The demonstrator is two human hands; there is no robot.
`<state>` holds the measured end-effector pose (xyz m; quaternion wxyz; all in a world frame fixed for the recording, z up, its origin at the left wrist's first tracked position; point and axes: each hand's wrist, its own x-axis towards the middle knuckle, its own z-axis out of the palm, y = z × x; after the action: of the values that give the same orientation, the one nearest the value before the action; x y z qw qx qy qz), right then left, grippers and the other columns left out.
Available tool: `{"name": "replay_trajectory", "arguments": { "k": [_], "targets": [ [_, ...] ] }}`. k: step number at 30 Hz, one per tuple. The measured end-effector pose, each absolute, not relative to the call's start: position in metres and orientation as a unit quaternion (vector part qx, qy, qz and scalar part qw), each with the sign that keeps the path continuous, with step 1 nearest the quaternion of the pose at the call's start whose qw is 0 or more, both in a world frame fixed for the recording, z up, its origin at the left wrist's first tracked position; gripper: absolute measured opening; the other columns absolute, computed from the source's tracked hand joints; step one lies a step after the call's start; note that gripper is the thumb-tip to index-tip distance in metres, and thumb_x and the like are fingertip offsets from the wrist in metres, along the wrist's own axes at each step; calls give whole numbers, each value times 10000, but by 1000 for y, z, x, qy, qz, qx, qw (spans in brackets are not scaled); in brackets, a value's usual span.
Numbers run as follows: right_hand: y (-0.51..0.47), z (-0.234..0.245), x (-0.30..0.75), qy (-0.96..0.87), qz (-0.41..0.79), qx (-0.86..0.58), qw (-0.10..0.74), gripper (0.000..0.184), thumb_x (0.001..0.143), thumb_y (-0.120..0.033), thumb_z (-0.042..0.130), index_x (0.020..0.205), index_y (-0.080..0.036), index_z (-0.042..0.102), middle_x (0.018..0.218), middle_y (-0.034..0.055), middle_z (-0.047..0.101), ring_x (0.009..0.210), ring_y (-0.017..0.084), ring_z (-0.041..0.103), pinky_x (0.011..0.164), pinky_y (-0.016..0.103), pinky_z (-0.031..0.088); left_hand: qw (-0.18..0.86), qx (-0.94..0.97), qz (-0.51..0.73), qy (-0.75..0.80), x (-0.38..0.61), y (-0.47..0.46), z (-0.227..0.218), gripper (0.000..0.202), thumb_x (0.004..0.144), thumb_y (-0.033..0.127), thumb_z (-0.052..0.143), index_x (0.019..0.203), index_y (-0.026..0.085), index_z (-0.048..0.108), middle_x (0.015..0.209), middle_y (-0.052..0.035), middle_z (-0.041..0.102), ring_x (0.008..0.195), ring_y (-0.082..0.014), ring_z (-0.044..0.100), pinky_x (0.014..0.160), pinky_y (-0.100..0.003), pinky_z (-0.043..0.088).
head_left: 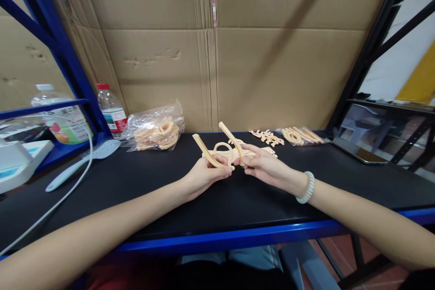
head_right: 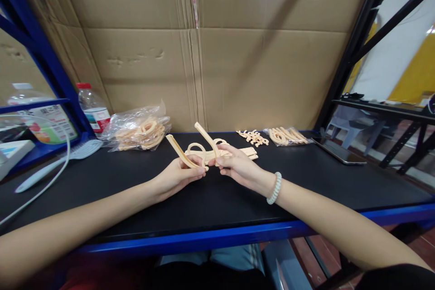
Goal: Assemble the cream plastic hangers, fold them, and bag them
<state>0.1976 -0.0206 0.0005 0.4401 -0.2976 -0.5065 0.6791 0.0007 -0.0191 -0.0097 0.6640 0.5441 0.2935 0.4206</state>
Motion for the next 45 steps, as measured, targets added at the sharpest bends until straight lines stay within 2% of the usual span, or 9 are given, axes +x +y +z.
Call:
{"name": "replay_trajectory", "arguments": {
  "k": [5, 10, 15, 25, 32, 38, 45],
  "targets": [
    [-22, -2, 195, -547, 676, -266, 417, 203, 684, -195, 750, 842, -139, 635, 799, 13, 608, 705, 83, 553, 703, 216, 480, 654, 556, 422, 292, 1, -20, -10, 249, 587, 175, 830, 702, 131, 614, 713, -10, 635, 705, -111, 595, 702, -241, 462],
    [-20, -6, 195, -606, 617, -269, 424, 250, 669, -251, 774, 854, -141, 648, 830, 26, 636, 732, 109, 602, 718, 250, 509, 653, 572, 412, 278, 0, -21, -8, 232, 604, 165, 821, 695, 128, 610, 734, -10, 644, 722, -112, 598, 715, -240, 462],
    [-19, -8, 193, -657, 571, -266, 415, 213, 677, -269, 763, 821, -144, 668, 781, 18, 657, 694, 118, 618, 706, 273, 530, 649, 600, 395, 251, 0, -21, -6, 199, 611, 152, 809, 671, 121, 623, 706, -15, 647, 701, -123, 597, 670, -235, 445],
    [-23, -2, 193, -656, 567, -271, 417, 242, 672, -275, 766, 845, -146, 656, 818, 32, 680, 706, 124, 641, 699, 273, 549, 633, 605, 401, 268, 1, -21, -7, 190, 570, 152, 819, 650, 122, 650, 692, -36, 667, 710, -144, 593, 714, -267, 437],
    [-24, -4, 191, -654, 561, -282, 423, 248, 662, -283, 770, 824, -139, 651, 795, 34, 680, 694, 131, 650, 690, 279, 557, 617, 611, 420, 265, 2, -22, -9, 180, 569, 165, 812, 640, 125, 651, 670, -27, 661, 684, -141, 590, 680, -257, 436],
    [-26, -5, 188, -676, 519, -277, 444, 259, 659, -320, 771, 805, -142, 653, 776, 36, 683, 684, 154, 660, 693, 322, 572, 592, 611, 451, 267, 2, -23, -14, 174, 591, 160, 795, 646, 125, 634, 658, -14, 645, 657, -131, 589, 663, -247, 443],
    [-28, -10, 187, -694, 476, -274, 465, 249, 663, -313, 769, 759, -146, 612, 751, 32, 674, 723, 172, 676, 743, 335, 568, 600, 567, 483, 293, 4, -27, -14, 261, 565, 196, 826, 685, 127, 605, 669, -1, 639, 646, -127, 610, 644, -242, 486]
  ]
}}
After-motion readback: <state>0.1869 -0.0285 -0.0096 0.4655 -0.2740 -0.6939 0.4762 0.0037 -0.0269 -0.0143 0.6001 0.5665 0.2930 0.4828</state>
